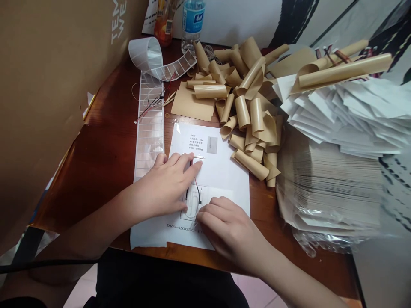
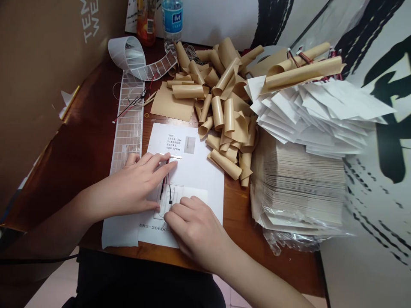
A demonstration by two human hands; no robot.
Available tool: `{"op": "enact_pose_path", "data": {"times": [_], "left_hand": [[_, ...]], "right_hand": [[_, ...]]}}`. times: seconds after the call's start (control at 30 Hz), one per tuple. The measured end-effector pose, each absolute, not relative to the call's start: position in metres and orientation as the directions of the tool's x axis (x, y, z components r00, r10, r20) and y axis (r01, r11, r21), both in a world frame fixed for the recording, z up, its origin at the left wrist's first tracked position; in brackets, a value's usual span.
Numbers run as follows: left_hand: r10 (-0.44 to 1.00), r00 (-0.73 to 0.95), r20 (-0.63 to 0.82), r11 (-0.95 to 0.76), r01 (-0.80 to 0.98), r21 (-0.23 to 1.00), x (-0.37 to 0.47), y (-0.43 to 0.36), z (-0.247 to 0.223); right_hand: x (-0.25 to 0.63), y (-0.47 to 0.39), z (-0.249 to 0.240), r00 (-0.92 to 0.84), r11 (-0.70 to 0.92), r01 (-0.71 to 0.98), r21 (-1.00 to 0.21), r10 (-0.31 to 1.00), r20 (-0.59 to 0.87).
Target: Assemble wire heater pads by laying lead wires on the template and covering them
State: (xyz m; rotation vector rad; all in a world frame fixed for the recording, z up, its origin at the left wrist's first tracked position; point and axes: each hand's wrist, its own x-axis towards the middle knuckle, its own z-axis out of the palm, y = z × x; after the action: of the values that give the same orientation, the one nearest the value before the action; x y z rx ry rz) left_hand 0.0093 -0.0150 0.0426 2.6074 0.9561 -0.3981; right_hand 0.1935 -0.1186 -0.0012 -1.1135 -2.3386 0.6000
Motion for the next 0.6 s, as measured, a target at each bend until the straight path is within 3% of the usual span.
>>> {"op": "enact_pose_path", "data": {"times": [0.43,0.6], "left_hand": [[0.587,0.728,-0.355,-0.724,0.668,0.172,0.0136,-0.0208,0.0377],[0.591,0.725,-0.353,-0.723,0.671,0.168,0.0126,-0.0199,0.0377]], "right_hand": [[0.1948,-0.1157,-0.0006,-0.543,0.552,0.618,-0.56,0.815,0.204],[0.1951,-0.116,-0.0048,-0.51,0.563,0.638,-0.525,0.82,0.26]]}}
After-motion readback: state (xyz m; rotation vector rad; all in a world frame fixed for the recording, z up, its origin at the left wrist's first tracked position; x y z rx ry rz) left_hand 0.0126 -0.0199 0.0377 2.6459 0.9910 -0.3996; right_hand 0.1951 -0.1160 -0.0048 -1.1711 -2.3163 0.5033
